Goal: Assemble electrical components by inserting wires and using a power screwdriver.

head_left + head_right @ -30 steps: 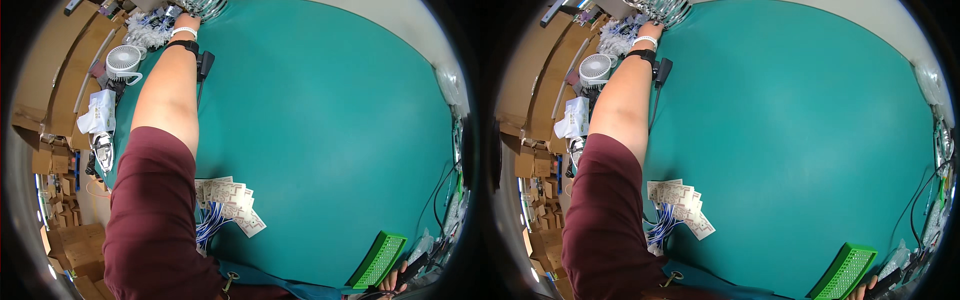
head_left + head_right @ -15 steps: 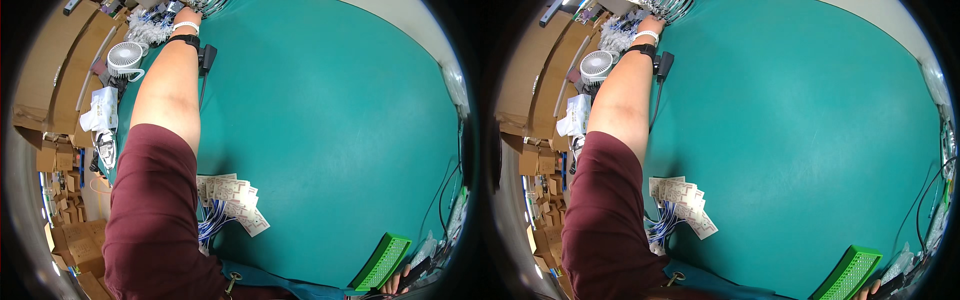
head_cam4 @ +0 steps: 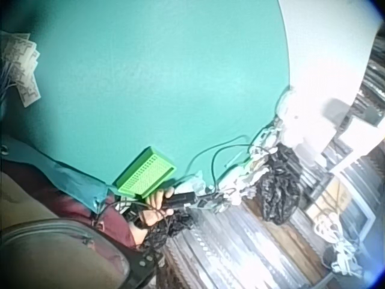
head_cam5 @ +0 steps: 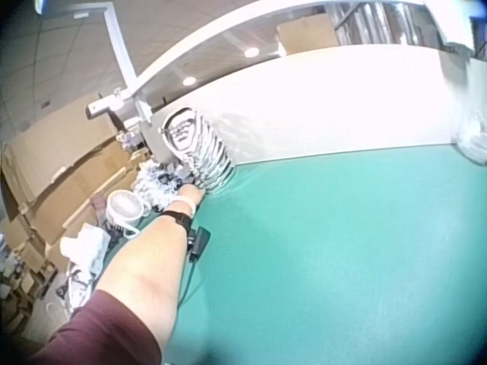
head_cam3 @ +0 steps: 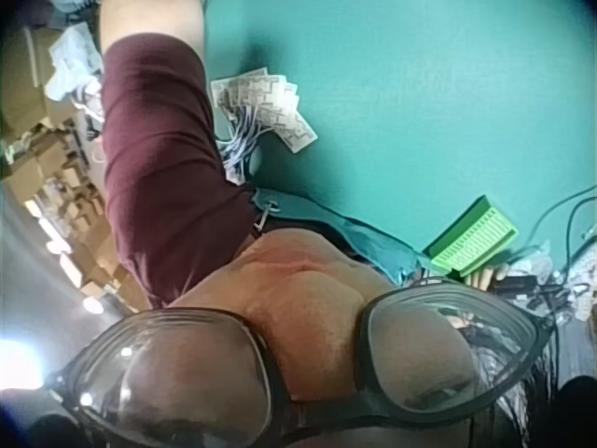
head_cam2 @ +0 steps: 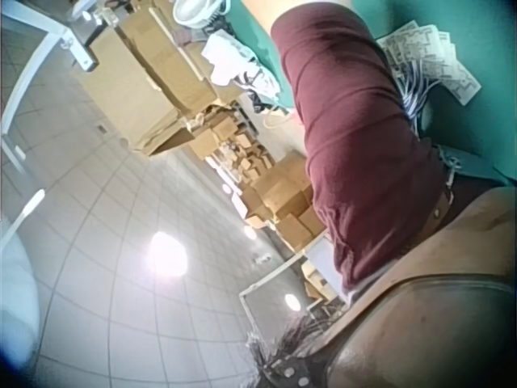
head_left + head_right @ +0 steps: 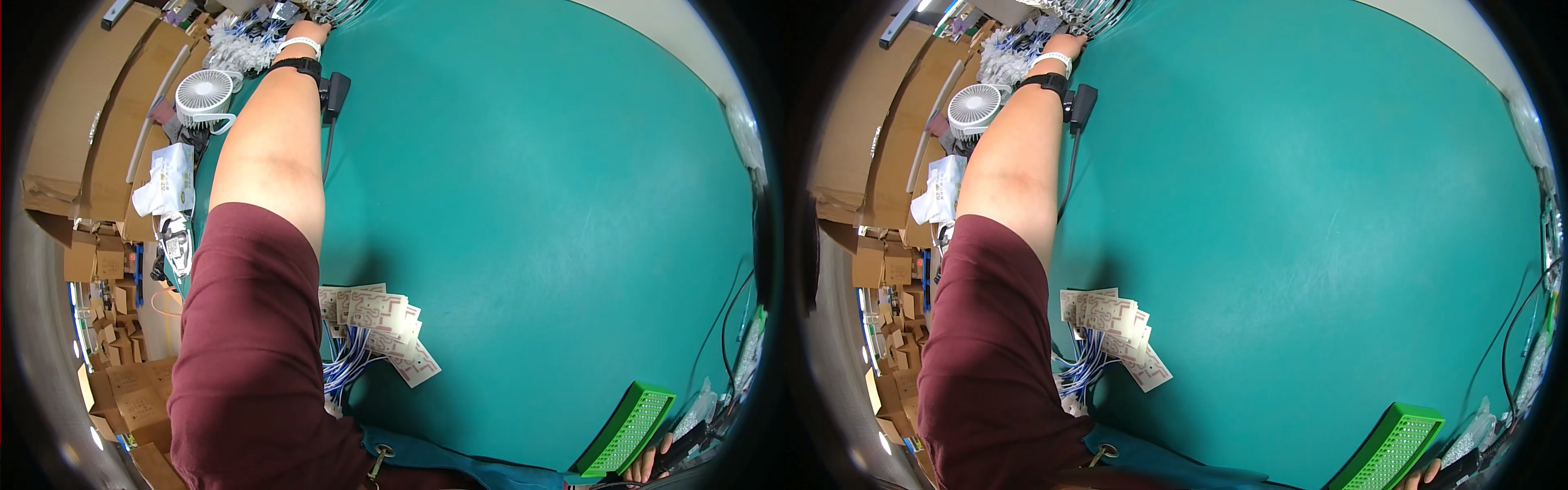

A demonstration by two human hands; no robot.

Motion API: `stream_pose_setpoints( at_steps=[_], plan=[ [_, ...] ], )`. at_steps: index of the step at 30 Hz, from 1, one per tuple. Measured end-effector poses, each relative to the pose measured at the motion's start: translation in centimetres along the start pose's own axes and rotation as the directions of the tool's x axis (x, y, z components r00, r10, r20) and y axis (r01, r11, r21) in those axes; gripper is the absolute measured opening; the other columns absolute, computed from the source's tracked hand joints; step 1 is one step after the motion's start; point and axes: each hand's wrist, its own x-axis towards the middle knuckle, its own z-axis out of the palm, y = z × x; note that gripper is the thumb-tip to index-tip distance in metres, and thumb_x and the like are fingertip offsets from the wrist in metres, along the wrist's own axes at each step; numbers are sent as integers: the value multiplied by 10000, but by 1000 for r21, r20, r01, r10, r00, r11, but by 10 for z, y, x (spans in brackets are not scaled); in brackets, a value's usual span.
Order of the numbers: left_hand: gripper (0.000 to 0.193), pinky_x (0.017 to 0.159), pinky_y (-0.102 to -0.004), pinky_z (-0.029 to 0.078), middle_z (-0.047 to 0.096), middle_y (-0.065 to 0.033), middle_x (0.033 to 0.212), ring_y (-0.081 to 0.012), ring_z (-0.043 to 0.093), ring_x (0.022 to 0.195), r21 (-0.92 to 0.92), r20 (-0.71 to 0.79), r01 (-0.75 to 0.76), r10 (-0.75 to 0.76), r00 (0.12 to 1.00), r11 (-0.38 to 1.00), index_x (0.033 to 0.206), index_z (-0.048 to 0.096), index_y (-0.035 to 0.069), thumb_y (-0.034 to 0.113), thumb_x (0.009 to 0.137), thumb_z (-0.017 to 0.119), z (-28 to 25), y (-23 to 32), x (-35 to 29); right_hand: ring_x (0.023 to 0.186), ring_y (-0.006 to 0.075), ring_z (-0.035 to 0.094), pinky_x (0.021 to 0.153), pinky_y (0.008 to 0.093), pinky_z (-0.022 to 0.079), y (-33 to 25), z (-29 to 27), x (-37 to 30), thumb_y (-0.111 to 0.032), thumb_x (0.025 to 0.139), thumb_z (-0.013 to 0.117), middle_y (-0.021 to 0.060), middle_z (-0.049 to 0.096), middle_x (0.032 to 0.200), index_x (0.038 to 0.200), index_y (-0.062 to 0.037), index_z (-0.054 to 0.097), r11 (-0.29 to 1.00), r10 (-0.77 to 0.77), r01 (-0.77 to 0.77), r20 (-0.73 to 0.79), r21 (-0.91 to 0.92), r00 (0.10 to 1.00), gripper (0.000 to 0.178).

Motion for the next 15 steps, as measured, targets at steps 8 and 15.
stream_pose_setpoints(
  at_steps=[8, 15],
  plan=[
    [497, 840, -366, 440, 671, -149, 964, -323, 607, 915, -537, 144, 116, -45, 989, 835, 879, 713, 59, 482, 855, 453, -9, 5, -14, 516, 131, 426, 468, 251, 325, 13, 30, 2, -220, 724, 708, 49, 463, 621, 1059, -67, 463, 974, -206, 225, -521, -27, 828, 442],
    [558, 946, -442, 405, 556, -253, 1168, -394, 532, 1086, -289, -46, 26, -40, 998, 957, 1109, 603, -10, 465, 850, 465, -4, 1, -6, 519, 130, 425, 486, 253, 331, 13, 36, 4, -206, 735, 692, 45, 457, 620, 1057, -58, 460, 976, -197, 216, -538, -29, 820, 423]
  ],
)
